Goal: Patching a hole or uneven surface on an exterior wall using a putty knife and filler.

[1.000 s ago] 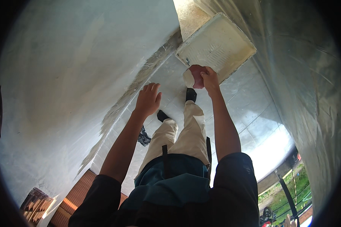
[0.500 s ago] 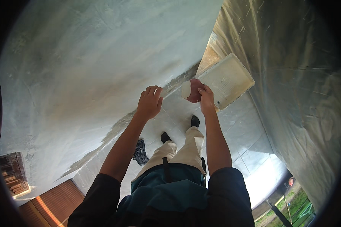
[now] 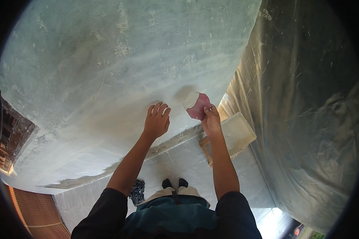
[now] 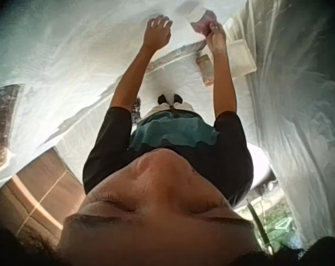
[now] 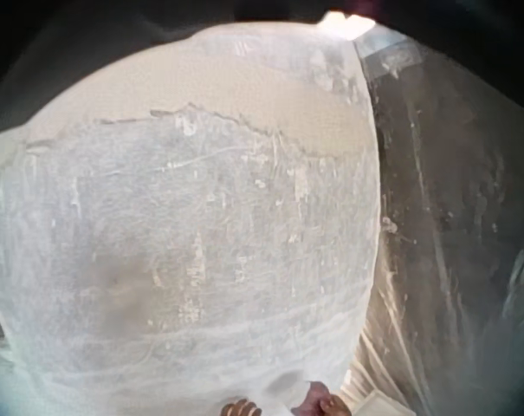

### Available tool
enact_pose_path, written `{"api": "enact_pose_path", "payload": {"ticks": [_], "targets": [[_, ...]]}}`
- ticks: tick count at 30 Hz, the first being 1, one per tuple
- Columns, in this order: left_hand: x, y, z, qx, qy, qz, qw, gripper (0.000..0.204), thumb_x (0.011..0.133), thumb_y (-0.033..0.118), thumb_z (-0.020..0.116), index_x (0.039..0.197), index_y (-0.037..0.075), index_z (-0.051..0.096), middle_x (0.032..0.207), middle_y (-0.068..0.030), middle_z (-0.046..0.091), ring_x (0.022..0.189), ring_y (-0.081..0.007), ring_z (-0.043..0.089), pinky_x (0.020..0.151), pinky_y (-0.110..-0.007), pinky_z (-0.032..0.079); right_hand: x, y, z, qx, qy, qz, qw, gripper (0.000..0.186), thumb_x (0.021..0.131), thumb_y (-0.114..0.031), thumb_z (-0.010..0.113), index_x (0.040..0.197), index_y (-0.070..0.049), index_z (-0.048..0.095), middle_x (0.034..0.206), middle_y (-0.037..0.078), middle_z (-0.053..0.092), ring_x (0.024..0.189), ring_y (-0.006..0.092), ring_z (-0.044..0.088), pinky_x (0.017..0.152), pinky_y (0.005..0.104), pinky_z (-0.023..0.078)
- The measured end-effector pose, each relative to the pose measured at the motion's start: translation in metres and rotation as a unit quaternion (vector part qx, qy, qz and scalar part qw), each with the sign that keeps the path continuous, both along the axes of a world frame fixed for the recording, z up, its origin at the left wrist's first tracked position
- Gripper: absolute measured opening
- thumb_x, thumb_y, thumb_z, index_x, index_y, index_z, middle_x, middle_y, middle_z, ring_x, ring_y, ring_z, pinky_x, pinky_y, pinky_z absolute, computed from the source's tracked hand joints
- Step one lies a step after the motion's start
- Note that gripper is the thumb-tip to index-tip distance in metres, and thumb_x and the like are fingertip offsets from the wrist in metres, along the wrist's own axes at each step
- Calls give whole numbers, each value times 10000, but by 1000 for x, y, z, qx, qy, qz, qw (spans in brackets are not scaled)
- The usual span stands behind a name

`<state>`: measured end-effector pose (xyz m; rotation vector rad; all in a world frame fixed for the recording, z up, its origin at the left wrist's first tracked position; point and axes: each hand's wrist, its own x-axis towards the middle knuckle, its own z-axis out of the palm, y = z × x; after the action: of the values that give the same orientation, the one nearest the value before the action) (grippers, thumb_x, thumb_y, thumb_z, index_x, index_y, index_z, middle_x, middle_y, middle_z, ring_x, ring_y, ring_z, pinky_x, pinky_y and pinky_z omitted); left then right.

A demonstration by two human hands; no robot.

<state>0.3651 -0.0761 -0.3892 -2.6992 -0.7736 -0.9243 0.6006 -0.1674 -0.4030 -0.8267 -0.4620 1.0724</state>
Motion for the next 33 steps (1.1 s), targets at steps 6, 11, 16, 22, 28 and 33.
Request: {"api": "enact_pose_path", "payload": {"ticks": [6,11,16,22,28,33], "targets": [[-14,14,71,96,-56,29,993,343,774,125,651,1114,92,623,1252,-92,553,1251,-290,465,1027,-503,341,-16,30,73,128,-4,57,990,300,1025,-104,476,1305,-2,504,1291,96,604,1167,207,602,1003,355,499],[-34,2,114,164,-58,84,981,377,753,134,647,1128,107,614,1271,-77,541,1255,-265,465,1007,-483,365,-39,38,135,162,12,96,982,315,1034,-102,455,1331,0,487,1322,113,581,1198,218,588,1020,368,506],[-63,5,156,224,-65,102,967,368,746,125,644,1114,112,620,1265,-71,546,1236,-257,474,987,-478,367,-66,51,184,207,13,136,969,315,1037,-86,446,1340,-3,475,1327,116,571,1199,215,585,1031,357,511],[-93,9,214,288,-107,115,945,340,743,99,631,1083,105,625,1237,-80,557,1214,-279,475,994,-469,334,-101,59,236,246,15,157,956,276,1038,-61,439,1302,2,489,1308,107,576,1185,184,588,1025,324,509],[-127,16,256,347,-123,129,921,344,752,93,615,1096,100,606,1230,-83,554,1208,-285,468,982,-464,329,-137,65,277,265,-2,178,948,278,1036,-53,443,1308,-8,485,1305,97,575,1189,174,580,1031,314,499],[-175,23,283,372,-154,160,901,343,785,129,608,1126,98,590,1244,-93,535,1210,-285,461,985,-466,333,-180,57,307,305,-61,168,935,271,1036,-64,457,1300,-9,486,1289,90,581,1172,163,584,1000,309,503]]}}
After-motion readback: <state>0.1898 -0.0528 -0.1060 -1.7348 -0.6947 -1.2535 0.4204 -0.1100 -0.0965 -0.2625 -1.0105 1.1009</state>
